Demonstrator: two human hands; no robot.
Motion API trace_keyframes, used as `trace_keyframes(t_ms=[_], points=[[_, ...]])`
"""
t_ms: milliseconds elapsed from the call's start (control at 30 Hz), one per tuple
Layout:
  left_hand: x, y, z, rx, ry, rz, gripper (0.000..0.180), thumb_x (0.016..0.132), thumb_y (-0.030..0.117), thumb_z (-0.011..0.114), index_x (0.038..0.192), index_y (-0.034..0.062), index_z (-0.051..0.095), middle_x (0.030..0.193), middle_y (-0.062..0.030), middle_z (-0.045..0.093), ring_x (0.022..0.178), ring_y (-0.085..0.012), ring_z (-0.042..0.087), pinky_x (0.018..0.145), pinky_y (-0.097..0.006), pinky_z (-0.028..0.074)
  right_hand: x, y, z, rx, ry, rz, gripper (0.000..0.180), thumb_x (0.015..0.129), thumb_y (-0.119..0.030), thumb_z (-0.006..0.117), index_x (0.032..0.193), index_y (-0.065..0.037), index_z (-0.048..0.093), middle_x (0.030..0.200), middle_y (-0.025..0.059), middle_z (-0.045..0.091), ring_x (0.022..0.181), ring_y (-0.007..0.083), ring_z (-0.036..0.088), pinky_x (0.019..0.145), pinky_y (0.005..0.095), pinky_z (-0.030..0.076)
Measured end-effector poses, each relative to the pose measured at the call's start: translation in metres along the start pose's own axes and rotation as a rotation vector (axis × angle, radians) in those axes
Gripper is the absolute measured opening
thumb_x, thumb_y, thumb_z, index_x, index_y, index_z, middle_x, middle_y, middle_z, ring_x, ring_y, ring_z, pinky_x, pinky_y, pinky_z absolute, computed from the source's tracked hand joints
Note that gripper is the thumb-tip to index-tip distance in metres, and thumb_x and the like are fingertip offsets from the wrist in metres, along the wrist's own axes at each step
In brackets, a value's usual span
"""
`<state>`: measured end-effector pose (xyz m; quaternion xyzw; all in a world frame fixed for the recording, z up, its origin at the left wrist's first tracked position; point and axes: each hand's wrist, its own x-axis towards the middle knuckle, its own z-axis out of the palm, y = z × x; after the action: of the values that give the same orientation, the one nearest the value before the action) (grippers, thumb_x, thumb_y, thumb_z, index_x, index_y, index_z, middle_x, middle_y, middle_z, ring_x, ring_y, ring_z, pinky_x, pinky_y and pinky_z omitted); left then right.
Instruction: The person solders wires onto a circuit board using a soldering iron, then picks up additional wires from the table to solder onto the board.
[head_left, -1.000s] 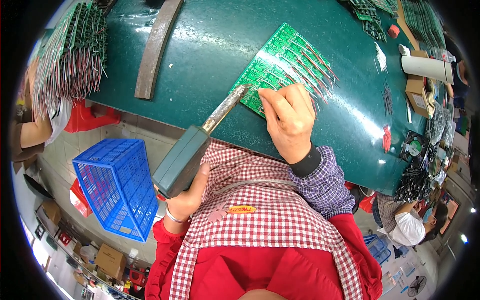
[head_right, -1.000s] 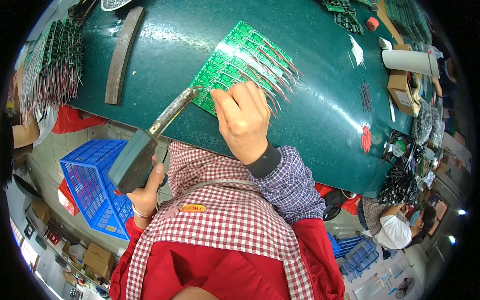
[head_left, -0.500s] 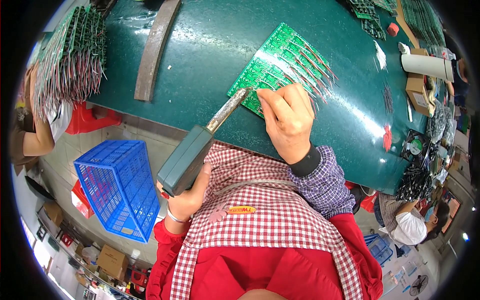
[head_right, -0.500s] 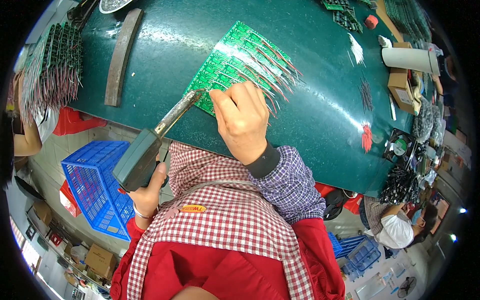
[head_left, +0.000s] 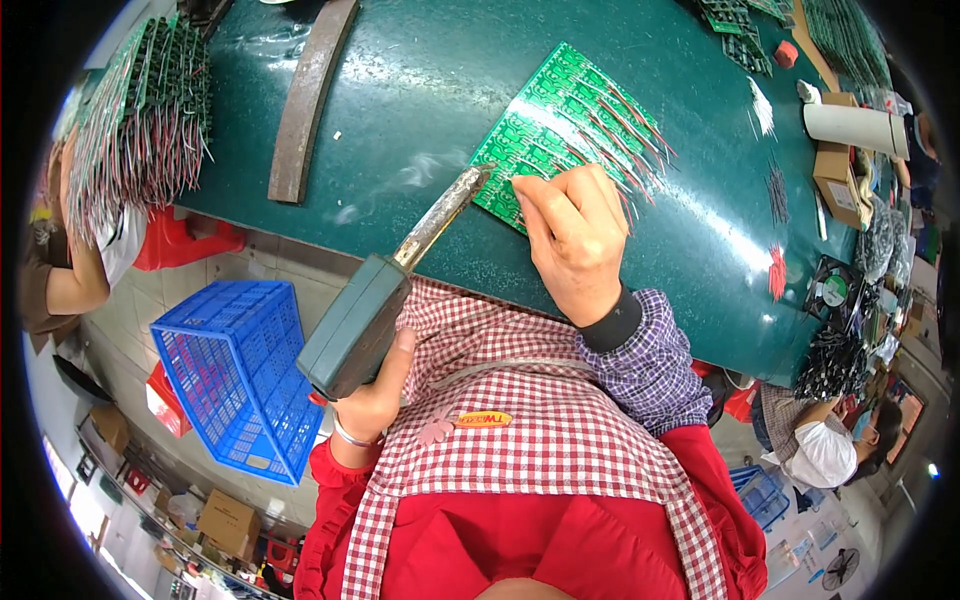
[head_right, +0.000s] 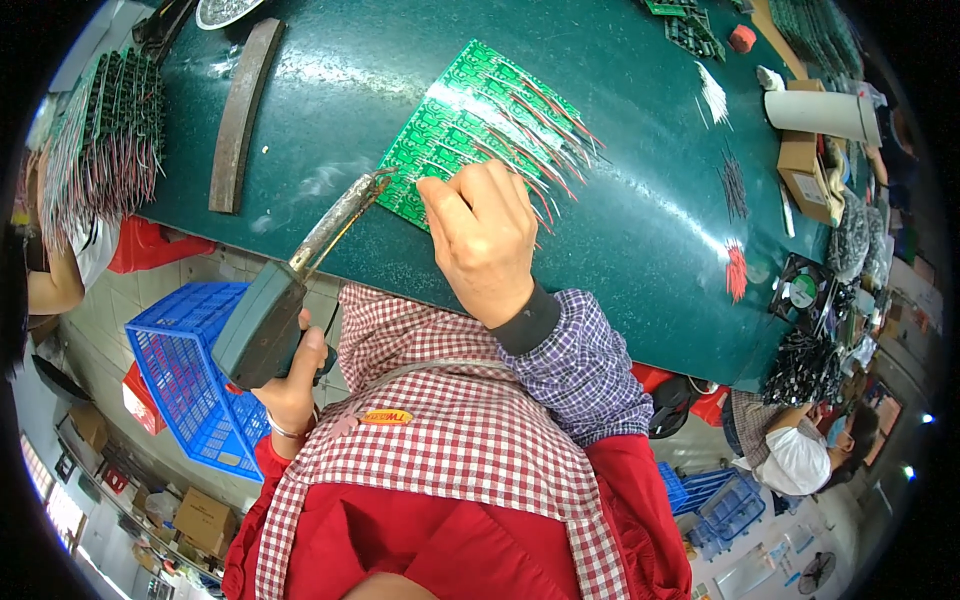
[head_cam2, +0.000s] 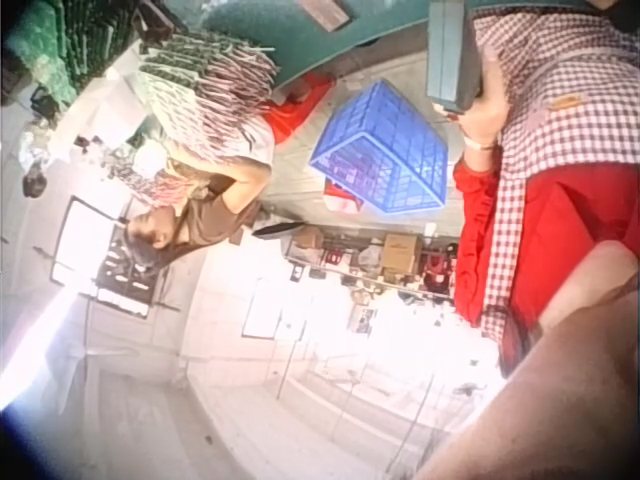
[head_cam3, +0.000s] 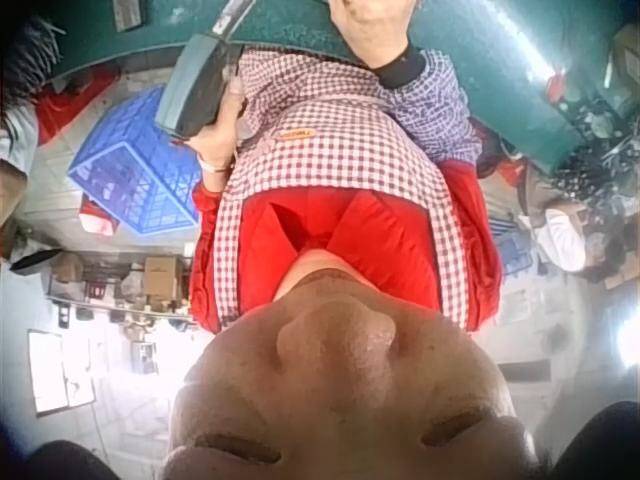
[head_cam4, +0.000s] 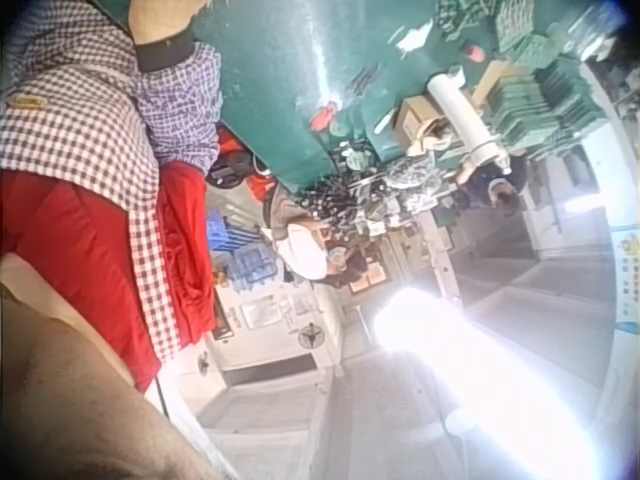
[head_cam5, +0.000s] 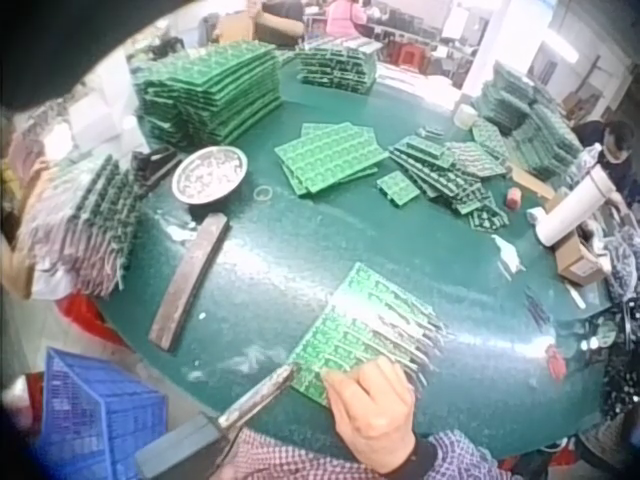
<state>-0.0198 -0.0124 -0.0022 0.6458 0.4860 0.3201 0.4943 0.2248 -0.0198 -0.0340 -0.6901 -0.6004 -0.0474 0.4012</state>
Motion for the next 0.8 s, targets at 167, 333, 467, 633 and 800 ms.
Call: trace_keyframes(t_ms=[167,333,467,633,800], points=[[0.005,0.006,0.003,-0.003,-0.008,-0.018,0.032,0.079,-0.008,0.065,0.111,-0.0070,0.060,0.087,-0.0112,0.064,0.058,-0.0106,0.055,0.051,-0.024,0.042,0.000,-0.001,0.000,-0.001,0.001,-0.001,0.020,0.067,0.001,0.074,0.084,-0.006,0.065,0.070,0.0040,0.046,0.067,0.0216,0.050,0.059,0.0356,0.039],[0.029,0.007,0.010,-0.072,0.059,-0.011,0.038,0.078,-0.008,0.065,0.116,-0.0076,0.057,0.100,-0.0143,0.065,0.059,-0.0113,0.056,0.052,-0.024,0.043,0.001,0.000,0.001,-0.002,-0.001,0.012,0.019,0.068,0.000,0.073,0.084,-0.006,0.065,0.069,0.0041,0.045,0.066,0.0218,0.050,0.059,0.0357,0.039],[0.065,0.029,0.021,-0.272,0.170,-0.048,0.039,0.078,-0.009,0.066,0.116,-0.0074,0.057,0.100,-0.0151,0.065,0.060,-0.0117,0.057,0.051,-0.023,0.044,0.004,-0.001,0.001,0.008,0.009,0.016,0.019,0.068,0.000,0.073,0.084,-0.006,0.065,0.069,0.0040,0.045,0.066,0.0219,0.050,0.059,0.0356,0.038],[0.111,0.061,0.020,-0.262,0.378,0.368,0.034,0.080,-0.012,0.063,0.113,-0.0083,0.058,0.098,-0.0149,0.064,0.059,-0.0123,0.055,0.048,-0.024,0.044,0.005,-0.005,-0.002,0.018,-0.017,0.027,0.019,0.069,0.001,0.072,0.085,-0.006,0.065,0.070,0.0039,0.046,0.066,0.0220,0.050,0.059,0.0356,0.038],[0.178,0.055,0.013,-0.120,0.532,0.309,0.019,0.081,0.000,0.068,0.098,-0.0074,0.064,0.079,-0.0078,0.064,0.053,-0.0092,0.053,0.047,-0.022,0.040,0.003,-0.009,-0.007,-0.008,-0.053,0.043,0.020,0.069,0.001,0.072,0.086,-0.005,0.066,0.071,0.0041,0.047,0.068,0.0215,0.050,0.060,0.0348,0.038]])
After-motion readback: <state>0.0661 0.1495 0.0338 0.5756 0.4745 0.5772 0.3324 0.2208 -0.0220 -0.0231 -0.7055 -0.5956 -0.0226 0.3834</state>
